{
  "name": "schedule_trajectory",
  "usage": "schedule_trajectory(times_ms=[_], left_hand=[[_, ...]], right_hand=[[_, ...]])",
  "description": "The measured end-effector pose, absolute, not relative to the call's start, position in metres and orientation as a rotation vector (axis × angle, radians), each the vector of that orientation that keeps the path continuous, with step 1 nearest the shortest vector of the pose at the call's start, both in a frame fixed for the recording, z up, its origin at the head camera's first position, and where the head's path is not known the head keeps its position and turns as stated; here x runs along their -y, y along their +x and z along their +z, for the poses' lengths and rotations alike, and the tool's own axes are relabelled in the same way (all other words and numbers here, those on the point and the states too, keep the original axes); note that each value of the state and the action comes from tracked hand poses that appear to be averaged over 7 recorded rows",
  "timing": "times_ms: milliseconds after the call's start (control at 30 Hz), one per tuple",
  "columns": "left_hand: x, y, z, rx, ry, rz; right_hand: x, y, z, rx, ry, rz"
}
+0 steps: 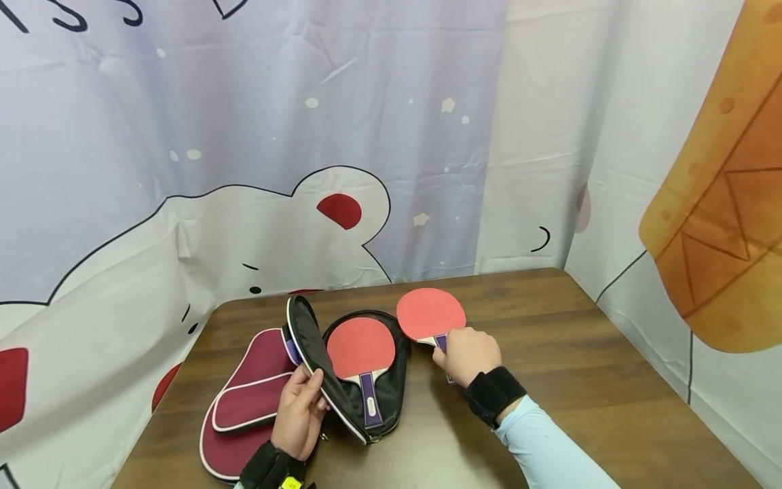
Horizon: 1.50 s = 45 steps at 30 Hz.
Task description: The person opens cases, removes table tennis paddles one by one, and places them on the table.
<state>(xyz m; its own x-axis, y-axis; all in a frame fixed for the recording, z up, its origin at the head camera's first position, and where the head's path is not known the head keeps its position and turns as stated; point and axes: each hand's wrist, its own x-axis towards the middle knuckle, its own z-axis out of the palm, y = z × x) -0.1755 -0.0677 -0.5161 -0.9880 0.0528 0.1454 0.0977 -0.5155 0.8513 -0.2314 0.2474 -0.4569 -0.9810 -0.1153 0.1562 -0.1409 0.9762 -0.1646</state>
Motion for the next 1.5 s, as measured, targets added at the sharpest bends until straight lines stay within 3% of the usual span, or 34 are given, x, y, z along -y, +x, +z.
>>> schedule_trajectory(times_ms=[833,1500], left_hand=[[0.074,-0.171,-0.519,1.540,-0.208,-2.706],[0.069,-0.174,-0.514,1.553,-0.237,-2.720]], right_hand=[[-0.302,-0.236,-0.464,3.044,0.130,0.262],[-0.375,-0.238,-0.470,3.101,-0.014,0.303]])
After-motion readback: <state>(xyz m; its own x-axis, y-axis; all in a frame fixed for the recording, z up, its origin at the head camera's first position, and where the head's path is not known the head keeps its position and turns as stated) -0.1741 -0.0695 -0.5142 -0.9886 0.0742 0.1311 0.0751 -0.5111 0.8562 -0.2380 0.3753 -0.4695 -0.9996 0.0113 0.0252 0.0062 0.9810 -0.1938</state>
